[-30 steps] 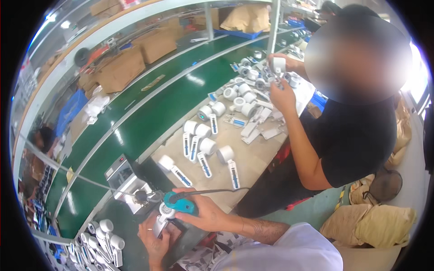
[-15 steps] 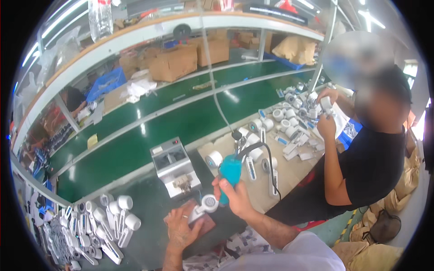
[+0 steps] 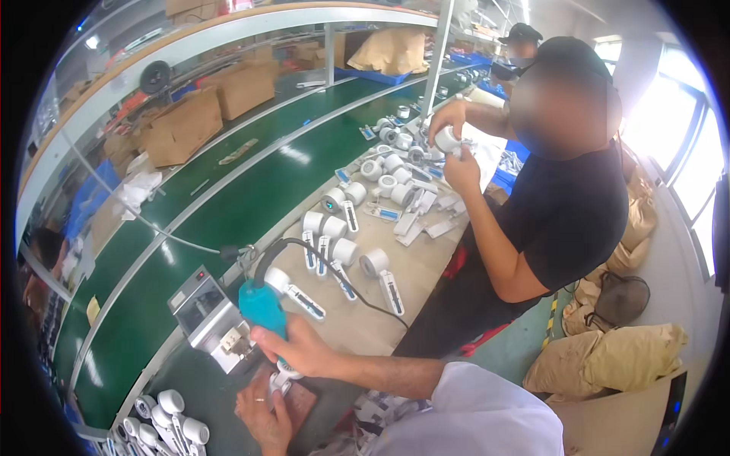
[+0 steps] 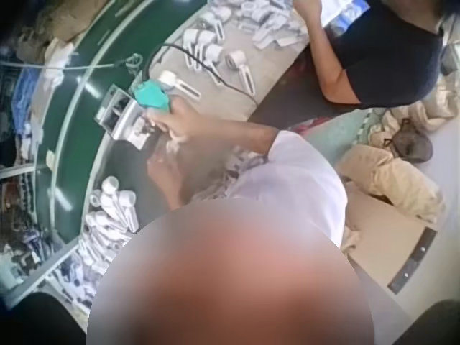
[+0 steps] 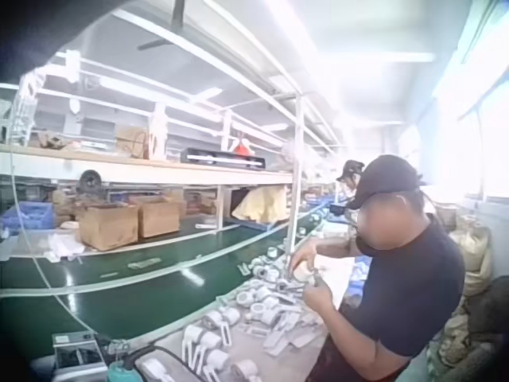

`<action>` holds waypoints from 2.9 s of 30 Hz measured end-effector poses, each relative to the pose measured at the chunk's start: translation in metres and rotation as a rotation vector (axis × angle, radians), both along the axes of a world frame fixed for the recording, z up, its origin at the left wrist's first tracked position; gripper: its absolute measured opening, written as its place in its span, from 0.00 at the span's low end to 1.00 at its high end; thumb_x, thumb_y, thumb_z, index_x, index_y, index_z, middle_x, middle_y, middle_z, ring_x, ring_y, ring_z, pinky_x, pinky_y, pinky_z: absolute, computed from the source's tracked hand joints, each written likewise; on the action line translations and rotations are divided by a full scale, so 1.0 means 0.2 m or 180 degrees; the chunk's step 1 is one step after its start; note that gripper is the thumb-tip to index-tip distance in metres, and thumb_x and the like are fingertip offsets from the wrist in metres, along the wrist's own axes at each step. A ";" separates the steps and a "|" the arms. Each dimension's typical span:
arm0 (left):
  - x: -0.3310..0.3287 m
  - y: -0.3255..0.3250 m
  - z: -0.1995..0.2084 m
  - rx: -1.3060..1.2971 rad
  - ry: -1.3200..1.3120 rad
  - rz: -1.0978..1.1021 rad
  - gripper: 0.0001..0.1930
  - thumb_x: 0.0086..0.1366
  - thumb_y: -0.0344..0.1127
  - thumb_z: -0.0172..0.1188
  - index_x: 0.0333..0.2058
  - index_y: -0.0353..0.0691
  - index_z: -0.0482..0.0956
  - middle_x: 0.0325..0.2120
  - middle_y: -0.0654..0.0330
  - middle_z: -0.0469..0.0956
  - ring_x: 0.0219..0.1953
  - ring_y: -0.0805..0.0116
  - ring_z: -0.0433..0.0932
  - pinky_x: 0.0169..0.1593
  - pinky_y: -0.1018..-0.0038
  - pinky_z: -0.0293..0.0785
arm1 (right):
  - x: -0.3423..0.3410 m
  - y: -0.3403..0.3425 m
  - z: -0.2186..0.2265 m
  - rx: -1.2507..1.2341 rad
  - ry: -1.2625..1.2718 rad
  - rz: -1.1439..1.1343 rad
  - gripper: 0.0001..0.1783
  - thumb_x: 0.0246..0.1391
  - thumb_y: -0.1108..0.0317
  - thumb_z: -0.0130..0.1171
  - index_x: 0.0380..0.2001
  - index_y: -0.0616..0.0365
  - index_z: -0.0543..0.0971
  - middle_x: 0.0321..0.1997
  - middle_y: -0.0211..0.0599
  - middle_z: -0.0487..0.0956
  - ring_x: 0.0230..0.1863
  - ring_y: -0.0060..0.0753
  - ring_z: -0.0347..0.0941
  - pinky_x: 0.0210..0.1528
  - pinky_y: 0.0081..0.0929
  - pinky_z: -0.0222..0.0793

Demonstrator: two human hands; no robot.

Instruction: Assemble electronic components into plastic housings using an electric screwdriver on an assembly line.

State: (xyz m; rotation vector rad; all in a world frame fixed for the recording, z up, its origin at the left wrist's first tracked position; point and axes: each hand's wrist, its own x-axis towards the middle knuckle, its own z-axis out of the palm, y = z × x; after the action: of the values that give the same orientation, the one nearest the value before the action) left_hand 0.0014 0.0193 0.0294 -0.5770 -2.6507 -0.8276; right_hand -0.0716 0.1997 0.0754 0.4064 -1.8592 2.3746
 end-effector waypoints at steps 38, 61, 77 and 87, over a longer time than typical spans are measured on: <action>0.02 -0.18 -0.17 0.0240 0.0096 0.0314 0.18 0.64 0.38 0.60 0.52 0.44 0.78 0.49 0.63 0.76 0.46 0.59 0.74 0.49 0.63 0.72 | -0.28 -0.50 -0.14 -0.0012 0.0834 0.0199 0.34 0.56 0.37 0.61 0.36 0.63 0.70 0.22 0.35 0.69 0.22 0.31 0.67 0.26 0.29 0.67; 0.01 -0.15 -0.14 0.0196 -0.0023 0.0283 0.20 0.62 0.41 0.60 0.53 0.42 0.77 0.48 0.62 0.76 0.48 0.60 0.74 0.52 0.60 0.71 | 0.07 -0.24 -0.17 0.0263 0.0382 0.0266 0.43 0.54 0.29 0.56 0.41 0.68 0.70 0.18 0.36 0.71 0.20 0.31 0.69 0.26 0.29 0.67; 0.00 -0.13 -0.12 0.0328 -0.0175 0.0283 0.20 0.61 0.37 0.62 0.52 0.45 0.79 0.50 0.64 0.76 0.48 0.59 0.73 0.53 0.62 0.70 | 0.07 -0.23 -0.21 -0.0236 0.0339 0.0508 0.33 0.58 0.41 0.62 0.38 0.67 0.72 0.21 0.34 0.71 0.22 0.28 0.70 0.27 0.27 0.69; 0.01 -0.18 -0.11 0.0185 -0.0135 0.0395 0.20 0.61 0.41 0.62 0.52 0.45 0.77 0.51 0.61 0.75 0.49 0.58 0.74 0.51 0.56 0.68 | 0.08 -0.30 -0.23 -0.0166 0.0280 0.0662 0.30 0.57 0.39 0.60 0.34 0.60 0.70 0.20 0.35 0.71 0.20 0.30 0.68 0.25 0.30 0.67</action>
State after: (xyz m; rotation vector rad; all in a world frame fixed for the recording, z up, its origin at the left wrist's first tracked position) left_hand 0.0030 -0.0170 0.0069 -0.3801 -2.6594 -0.8859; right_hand -0.0547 0.1398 0.0299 0.7193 -1.7920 2.4822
